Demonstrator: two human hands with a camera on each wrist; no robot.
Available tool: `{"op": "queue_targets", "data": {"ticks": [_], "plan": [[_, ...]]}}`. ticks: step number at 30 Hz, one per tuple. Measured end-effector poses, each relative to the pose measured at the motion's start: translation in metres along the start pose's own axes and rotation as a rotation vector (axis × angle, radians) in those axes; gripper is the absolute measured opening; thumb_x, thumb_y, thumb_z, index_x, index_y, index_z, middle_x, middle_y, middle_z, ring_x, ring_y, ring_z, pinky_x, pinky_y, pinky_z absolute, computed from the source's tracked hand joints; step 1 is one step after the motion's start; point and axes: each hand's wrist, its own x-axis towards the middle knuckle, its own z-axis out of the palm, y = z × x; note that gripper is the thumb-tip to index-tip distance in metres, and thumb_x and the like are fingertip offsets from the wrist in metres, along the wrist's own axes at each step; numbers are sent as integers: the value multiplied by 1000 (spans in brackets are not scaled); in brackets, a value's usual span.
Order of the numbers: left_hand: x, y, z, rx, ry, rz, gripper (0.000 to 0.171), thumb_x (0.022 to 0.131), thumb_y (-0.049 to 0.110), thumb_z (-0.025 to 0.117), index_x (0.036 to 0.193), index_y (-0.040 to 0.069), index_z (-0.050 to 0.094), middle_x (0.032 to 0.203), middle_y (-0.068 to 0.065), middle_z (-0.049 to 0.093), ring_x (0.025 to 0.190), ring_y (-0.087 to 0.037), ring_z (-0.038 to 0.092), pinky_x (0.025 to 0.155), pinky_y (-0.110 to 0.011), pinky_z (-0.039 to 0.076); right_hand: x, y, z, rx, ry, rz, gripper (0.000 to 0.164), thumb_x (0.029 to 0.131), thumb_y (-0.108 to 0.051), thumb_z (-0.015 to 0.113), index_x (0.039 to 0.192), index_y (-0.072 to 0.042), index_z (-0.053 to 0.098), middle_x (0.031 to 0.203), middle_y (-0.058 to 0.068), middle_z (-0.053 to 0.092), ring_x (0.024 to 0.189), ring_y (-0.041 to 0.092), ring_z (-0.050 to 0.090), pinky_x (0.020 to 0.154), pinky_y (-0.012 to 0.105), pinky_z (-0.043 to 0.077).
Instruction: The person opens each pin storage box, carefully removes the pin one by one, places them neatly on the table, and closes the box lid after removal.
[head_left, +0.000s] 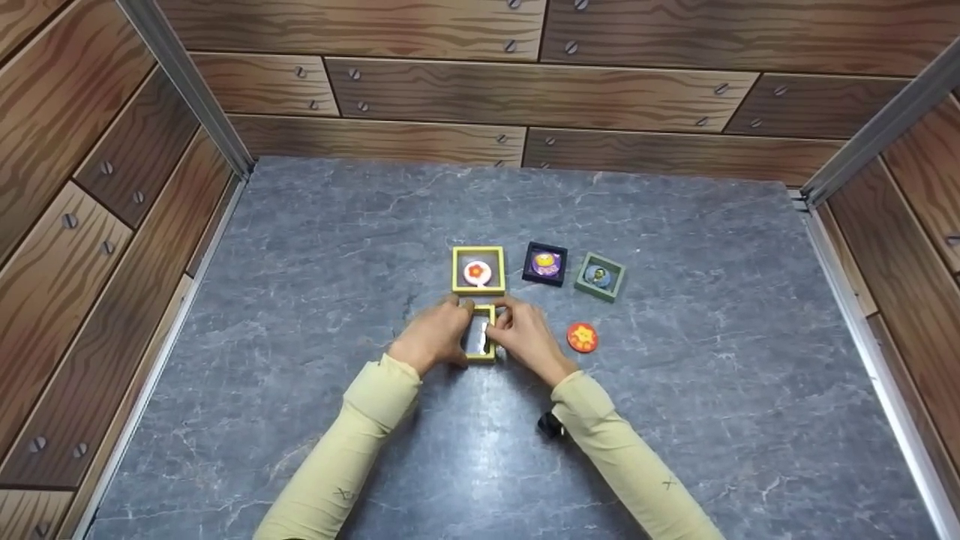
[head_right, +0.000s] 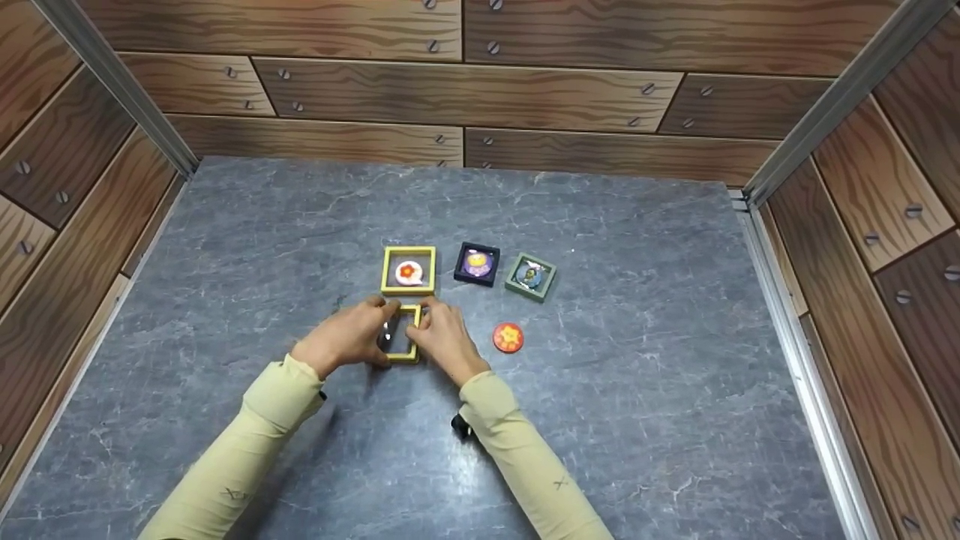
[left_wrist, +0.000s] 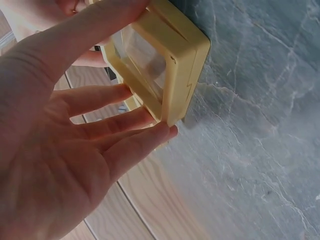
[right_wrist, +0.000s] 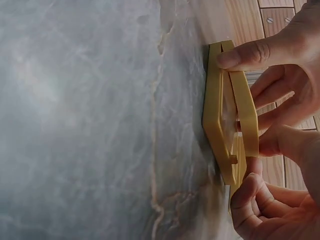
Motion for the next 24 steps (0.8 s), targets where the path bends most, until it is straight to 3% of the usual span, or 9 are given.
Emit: {"op": "queue_targets", "data": {"ticks": [6, 14, 20, 24], "plan": [[1, 5, 1, 65, 0, -3, 76, 67, 14, 99, 130, -7, 63, 124, -26, 65, 110, -41, 69, 96, -52, 64, -1, 3, 1, -10, 6, 2, 43, 82, -8, 71, 123, 6, 71, 72, 0, 71, 61, 2, 53, 59, 18, 43], [-1, 10, 3, 105, 29, -5, 75, 74, 28, 97, 130, -7, 63, 124, -25, 64, 110, -43, 68, 93, -53, 64, -1, 6, 2, 18, 17, 18, 41, 84, -8, 70, 123, 4, 72, 76, 3, 72, 64, 2, 55, 60, 17, 45], [-1, 13, 4, 142, -4, -36, 76, 74, 20, 95, 135, -8, 60, 129, -26, 61, 115, -44, 66, 91, -54, 65, -2, 8, 4, 54, 0, 41, 39, 86, -9, 71, 123, 3, 71, 78, 5, 72, 64, 4, 55, 59, 17, 45], [-2, 13, 5, 201, 13, -11, 78, 73, 23, 96, 134, -9, 60, 126, -26, 62, 112, -44, 67, 85, -52, 67, -2, 9, 4, 46, -11, 40, 38, 86, -9, 71, 122, 4, 70, 78, 4, 71, 64, 5, 55, 58, 18, 45]]}}
